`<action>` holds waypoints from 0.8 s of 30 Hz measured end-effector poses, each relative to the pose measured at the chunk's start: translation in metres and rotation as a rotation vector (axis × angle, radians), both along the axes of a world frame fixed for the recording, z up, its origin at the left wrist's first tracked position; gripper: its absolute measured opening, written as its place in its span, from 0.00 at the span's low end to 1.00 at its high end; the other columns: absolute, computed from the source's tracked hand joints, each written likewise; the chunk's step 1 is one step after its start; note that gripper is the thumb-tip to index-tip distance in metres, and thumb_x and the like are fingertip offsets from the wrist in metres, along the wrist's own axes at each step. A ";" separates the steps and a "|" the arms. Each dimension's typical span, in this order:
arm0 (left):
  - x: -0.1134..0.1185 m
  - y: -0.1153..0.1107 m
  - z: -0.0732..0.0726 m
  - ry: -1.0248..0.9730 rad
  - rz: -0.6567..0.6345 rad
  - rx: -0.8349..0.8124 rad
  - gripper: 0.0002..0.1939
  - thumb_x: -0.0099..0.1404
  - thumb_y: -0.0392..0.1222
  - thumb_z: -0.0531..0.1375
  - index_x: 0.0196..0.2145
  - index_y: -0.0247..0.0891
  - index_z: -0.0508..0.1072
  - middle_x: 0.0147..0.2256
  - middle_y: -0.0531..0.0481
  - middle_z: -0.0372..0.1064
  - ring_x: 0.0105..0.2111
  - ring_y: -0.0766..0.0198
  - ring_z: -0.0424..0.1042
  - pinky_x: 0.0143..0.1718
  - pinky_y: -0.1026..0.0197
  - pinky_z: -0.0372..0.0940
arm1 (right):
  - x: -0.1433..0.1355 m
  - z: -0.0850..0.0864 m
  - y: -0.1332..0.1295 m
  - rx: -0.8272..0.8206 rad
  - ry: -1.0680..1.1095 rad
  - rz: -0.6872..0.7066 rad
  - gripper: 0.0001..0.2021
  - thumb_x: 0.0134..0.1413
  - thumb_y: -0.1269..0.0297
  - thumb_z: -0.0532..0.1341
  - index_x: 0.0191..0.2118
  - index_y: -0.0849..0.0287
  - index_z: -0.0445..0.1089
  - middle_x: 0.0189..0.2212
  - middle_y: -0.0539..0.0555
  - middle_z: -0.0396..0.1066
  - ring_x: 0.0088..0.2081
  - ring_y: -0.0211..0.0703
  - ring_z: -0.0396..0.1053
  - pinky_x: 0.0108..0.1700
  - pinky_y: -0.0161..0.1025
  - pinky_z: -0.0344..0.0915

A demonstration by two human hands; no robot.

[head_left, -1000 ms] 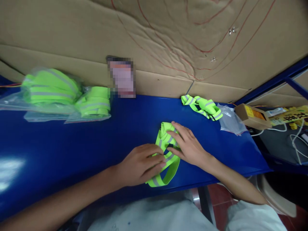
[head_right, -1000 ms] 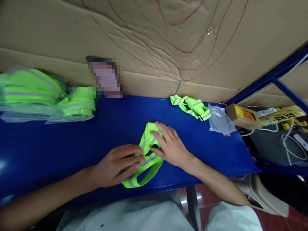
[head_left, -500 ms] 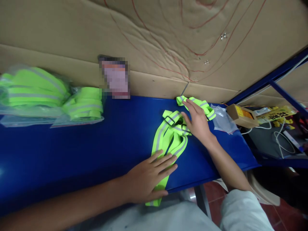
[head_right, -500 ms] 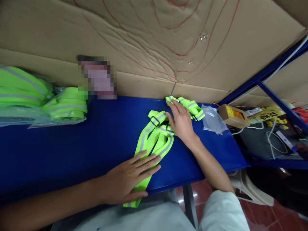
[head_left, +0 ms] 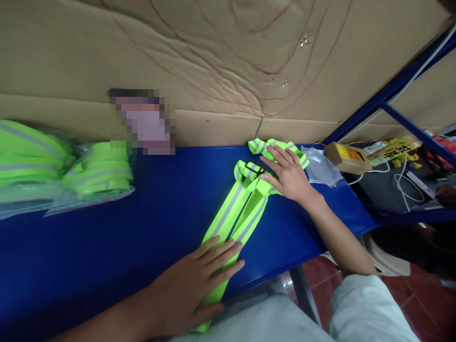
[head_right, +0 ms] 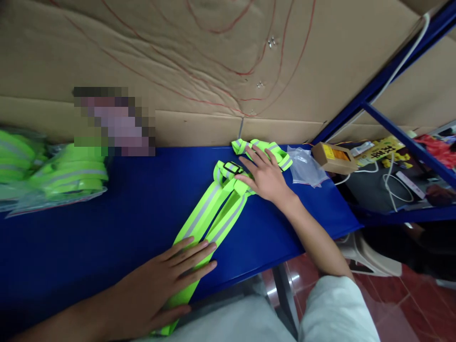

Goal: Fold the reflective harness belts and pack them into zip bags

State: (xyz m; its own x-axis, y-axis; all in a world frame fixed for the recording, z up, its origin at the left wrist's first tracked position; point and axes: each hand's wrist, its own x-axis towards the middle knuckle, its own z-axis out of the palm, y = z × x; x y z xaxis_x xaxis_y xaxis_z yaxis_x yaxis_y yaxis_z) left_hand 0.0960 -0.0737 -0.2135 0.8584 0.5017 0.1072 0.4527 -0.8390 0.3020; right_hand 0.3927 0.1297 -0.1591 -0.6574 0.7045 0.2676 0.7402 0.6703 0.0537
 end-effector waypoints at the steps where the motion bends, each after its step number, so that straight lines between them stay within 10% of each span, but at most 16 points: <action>1: -0.005 -0.001 0.003 0.010 -0.002 0.027 0.40 0.72 0.57 0.60 0.74 0.42 0.53 0.74 0.46 0.49 0.74 0.53 0.52 0.71 0.50 0.56 | 0.001 0.004 0.000 -0.071 0.021 0.048 0.33 0.73 0.42 0.51 0.69 0.61 0.67 0.72 0.63 0.56 0.74 0.59 0.53 0.74 0.60 0.50; 5: -0.019 -0.006 0.021 0.022 0.017 0.141 0.34 0.70 0.51 0.61 0.69 0.42 0.63 0.71 0.48 0.58 0.70 0.53 0.60 0.66 0.50 0.63 | -0.002 0.010 -0.015 -0.379 0.179 0.250 0.31 0.77 0.47 0.45 0.72 0.60 0.60 0.73 0.61 0.55 0.74 0.47 0.53 0.73 0.50 0.56; 10: 0.004 0.001 0.037 -0.115 0.216 0.250 0.14 0.75 0.46 0.55 0.49 0.39 0.77 0.49 0.46 0.79 0.50 0.55 0.76 0.60 0.48 0.67 | -0.025 -0.001 -0.055 -0.249 0.133 0.335 0.32 0.74 0.45 0.52 0.73 0.58 0.58 0.76 0.61 0.46 0.76 0.52 0.46 0.75 0.56 0.49; 18: 0.019 0.024 -0.012 0.070 0.430 0.324 0.38 0.76 0.61 0.53 0.73 0.38 0.54 0.73 0.35 0.50 0.72 0.40 0.53 0.66 0.35 0.60 | -0.022 -0.016 -0.057 -0.255 0.055 0.339 0.23 0.75 0.52 0.53 0.66 0.57 0.69 0.72 0.60 0.58 0.73 0.51 0.55 0.72 0.55 0.55; 24: 0.010 0.023 -0.012 0.112 0.398 0.262 0.36 0.77 0.62 0.50 0.71 0.36 0.58 0.74 0.38 0.49 0.74 0.45 0.50 0.69 0.35 0.58 | 0.002 0.003 -0.041 -0.053 0.120 0.063 0.19 0.66 0.69 0.56 0.59 0.61 0.72 0.69 0.61 0.62 0.70 0.58 0.61 0.68 0.57 0.60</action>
